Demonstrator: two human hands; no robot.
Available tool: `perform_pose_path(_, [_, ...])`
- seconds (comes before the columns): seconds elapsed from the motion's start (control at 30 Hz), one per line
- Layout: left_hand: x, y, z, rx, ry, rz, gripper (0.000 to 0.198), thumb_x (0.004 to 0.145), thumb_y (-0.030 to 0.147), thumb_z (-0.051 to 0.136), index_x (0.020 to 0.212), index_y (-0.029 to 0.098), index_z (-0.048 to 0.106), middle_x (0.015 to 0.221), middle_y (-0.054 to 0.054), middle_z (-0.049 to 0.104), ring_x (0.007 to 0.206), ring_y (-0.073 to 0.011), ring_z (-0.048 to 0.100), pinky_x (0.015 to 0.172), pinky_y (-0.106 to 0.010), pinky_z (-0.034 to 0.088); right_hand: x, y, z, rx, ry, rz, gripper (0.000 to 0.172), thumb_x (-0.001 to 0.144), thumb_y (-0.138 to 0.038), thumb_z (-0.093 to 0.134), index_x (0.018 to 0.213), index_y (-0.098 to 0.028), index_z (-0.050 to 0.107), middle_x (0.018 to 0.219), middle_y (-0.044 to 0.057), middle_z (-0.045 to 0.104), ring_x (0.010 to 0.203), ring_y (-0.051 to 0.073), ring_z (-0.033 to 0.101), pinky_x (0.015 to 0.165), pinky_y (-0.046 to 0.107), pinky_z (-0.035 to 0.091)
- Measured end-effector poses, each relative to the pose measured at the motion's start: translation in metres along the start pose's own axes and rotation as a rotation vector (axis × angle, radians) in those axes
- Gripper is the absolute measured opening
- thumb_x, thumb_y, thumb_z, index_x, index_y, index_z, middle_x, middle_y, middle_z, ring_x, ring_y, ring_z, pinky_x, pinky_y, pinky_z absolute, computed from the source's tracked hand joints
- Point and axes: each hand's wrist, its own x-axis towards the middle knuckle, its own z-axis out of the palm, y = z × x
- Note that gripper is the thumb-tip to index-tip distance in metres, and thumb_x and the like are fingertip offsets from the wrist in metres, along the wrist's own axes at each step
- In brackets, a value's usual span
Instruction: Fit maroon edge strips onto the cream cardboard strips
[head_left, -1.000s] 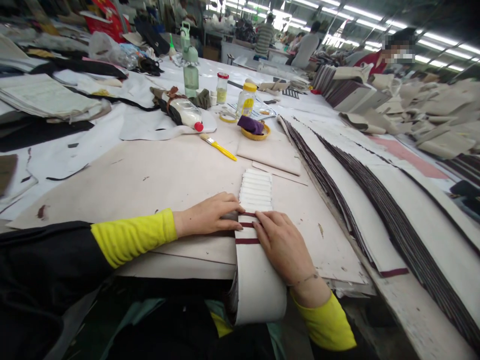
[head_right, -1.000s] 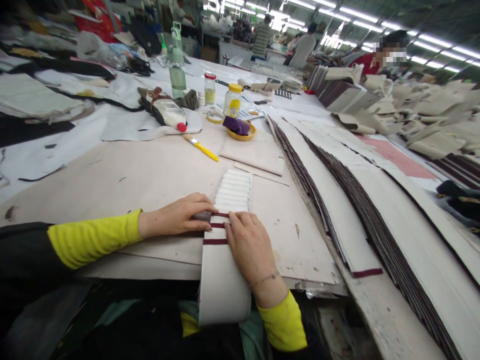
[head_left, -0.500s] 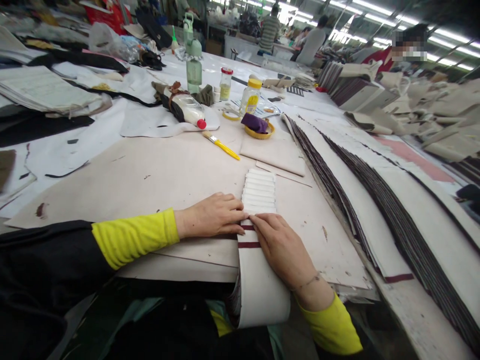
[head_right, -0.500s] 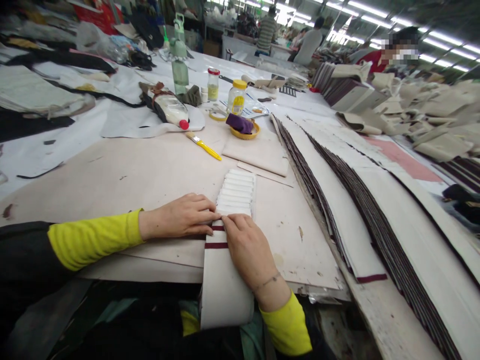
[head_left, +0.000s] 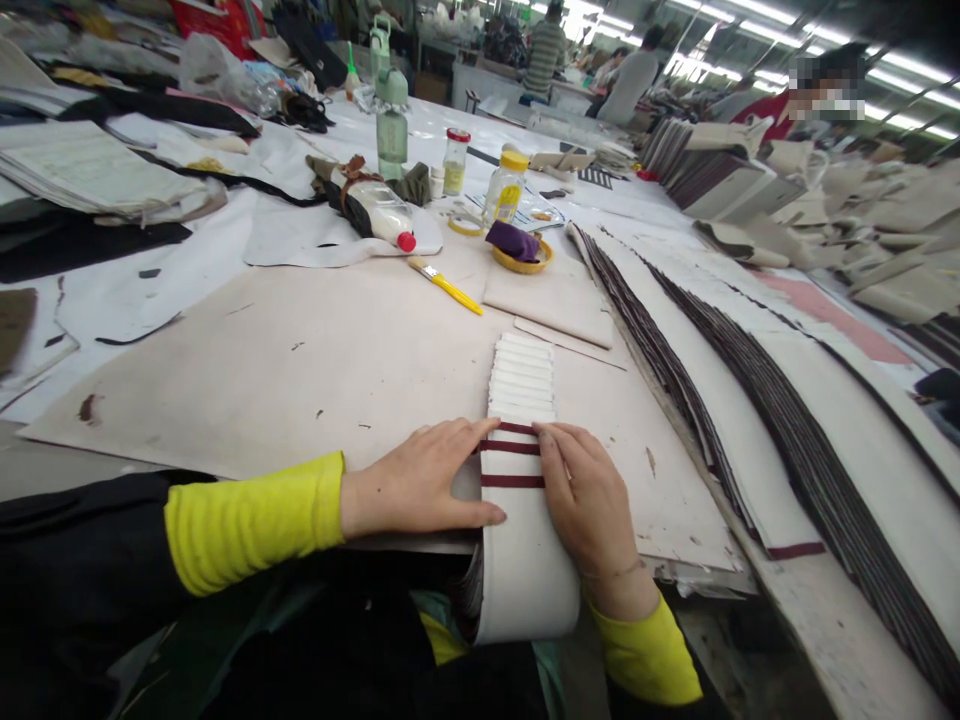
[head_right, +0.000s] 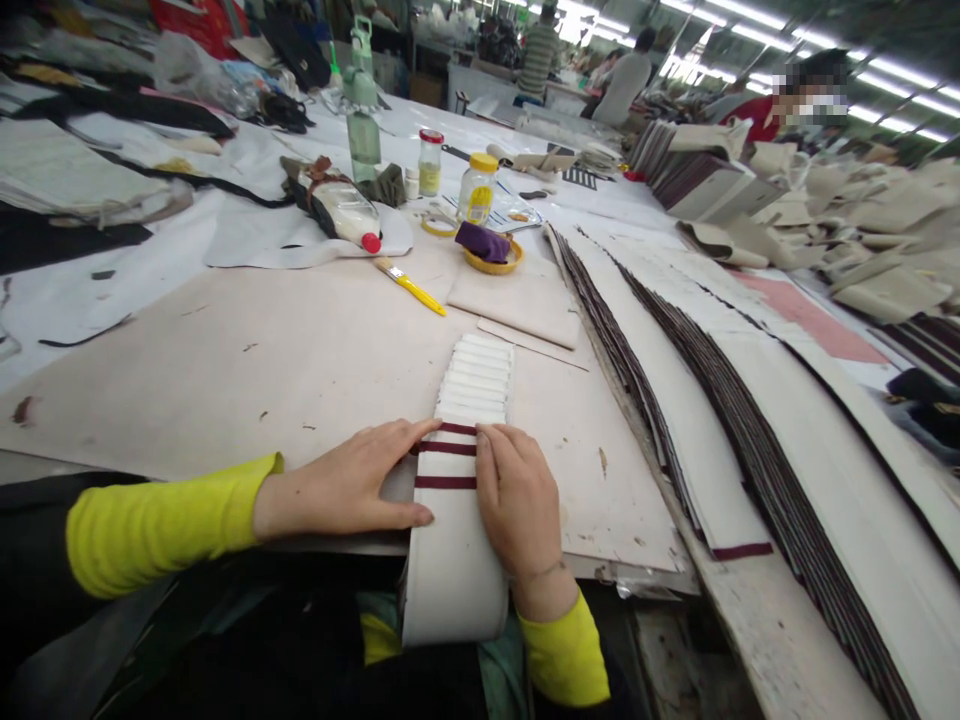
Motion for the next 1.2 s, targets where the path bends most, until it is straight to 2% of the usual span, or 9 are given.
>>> perform_pose_path(0.13, [-0.002,0.005,0.009,0.017,-0.015,-0.029,0.078,0.073,0.05,0.055,0.135,0.019,0.019,0.132,-0.012,0.039,0.116,-0.0254,0.041,0.097,-0.041,0.033,-0.007,0.014,-0.011,0.151,0.109,0.1,0.028,0.089,-0.028,0.033,0.102,-0.02,0.056,0.1,0.007,0.058,0.096,0.019,0.052,0.085,0.038,0.042])
perform_pose_path(0.43, [-0.001,-0.001,0.01,-0.007,0.015,-0.022,0.078,0.072,0.05,0.056,0.135,0.02,0.02,0.132,-0.011,0.04,0.115,-0.0251,0.043,0.095,-0.041,0.034,-0.026,0.02,-0.015,0.378,-0.128,0.294,0.02,0.079,-0.04,0.051,0.082,-0.02,0.053,0.076,0.001,0.053,0.071,0.015,0.05,0.064,0.029,0.043])
perform_pose_path(0.53, [-0.001,0.0,0.011,-0.029,0.013,-0.033,0.08,0.071,0.051,0.057,0.135,0.021,0.019,0.127,-0.011,0.044,0.11,-0.0242,0.047,0.093,-0.041,0.036,-0.029,0.017,-0.014,0.443,-0.182,0.297,0.019,0.079,-0.04,0.052,0.081,-0.021,0.053,0.08,0.002,0.053,0.075,0.016,0.05,0.066,0.03,0.043])
perform_pose_path(0.67, [0.001,-0.001,0.007,-0.061,0.004,-0.033,0.08,0.071,0.05,0.059,0.135,0.021,0.021,0.118,-0.01,0.05,0.1,-0.0214,0.051,0.087,-0.037,0.04,-0.031,0.018,-0.011,0.475,-0.15,0.31,0.016,0.08,-0.037,0.052,0.081,-0.021,0.054,0.082,0.002,0.053,0.079,0.017,0.05,0.069,0.031,0.042])
perform_pose_path(0.77, [0.007,-0.002,-0.004,-0.053,0.021,0.018,0.063,0.076,0.045,0.057,0.128,0.02,0.034,0.108,-0.008,0.052,0.094,-0.0182,0.051,0.082,-0.032,0.042,-0.032,0.017,-0.009,0.461,-0.115,0.303,0.015,0.079,-0.035,0.053,0.08,-0.021,0.053,0.078,0.001,0.051,0.076,0.016,0.049,0.068,0.03,0.041])
perform_pose_path(0.87, [0.02,0.003,-0.016,0.035,0.039,0.117,0.032,0.082,0.036,0.052,0.109,0.018,0.051,0.097,-0.004,0.055,0.092,-0.0161,0.05,0.082,-0.028,0.041,-0.032,0.015,-0.008,0.44,-0.093,0.299,0.015,0.079,-0.035,0.053,0.077,-0.02,0.052,0.076,0.0,0.05,0.073,0.015,0.048,0.066,0.029,0.04])
perform_pose_path(0.93, [0.03,0.009,-0.021,0.131,0.031,0.187,0.019,0.085,0.03,0.048,0.096,0.016,0.056,0.092,-0.004,0.055,0.09,-0.0156,0.051,0.081,-0.027,0.04,-0.032,0.014,-0.007,0.419,-0.08,0.303,0.015,0.079,-0.035,0.053,0.077,-0.02,0.052,0.076,-0.001,0.05,0.072,0.015,0.048,0.066,0.029,0.04])
perform_pose_path(1.03, [0.044,0.02,-0.02,0.281,-0.007,0.257,0.018,0.087,0.025,0.043,0.087,0.014,0.057,0.086,-0.004,0.056,0.085,-0.0159,0.052,0.076,-0.027,0.041,-0.032,0.013,-0.004,0.378,-0.05,0.302,0.015,0.079,-0.035,0.053,0.075,-0.02,0.05,0.074,-0.001,0.049,0.071,0.015,0.047,0.064,0.028,0.039])
perform_pose_path(1.2, [0.056,0.028,-0.008,0.464,-0.069,0.325,0.02,0.088,0.024,0.041,0.085,0.013,0.057,0.083,-0.006,0.057,0.078,-0.0176,0.054,0.07,-0.028,0.042,-0.033,0.012,-0.001,0.327,-0.005,0.267,0.014,0.078,-0.033,0.054,0.074,-0.02,0.049,0.074,-0.001,0.048,0.07,0.014,0.045,0.063,0.028,0.038])
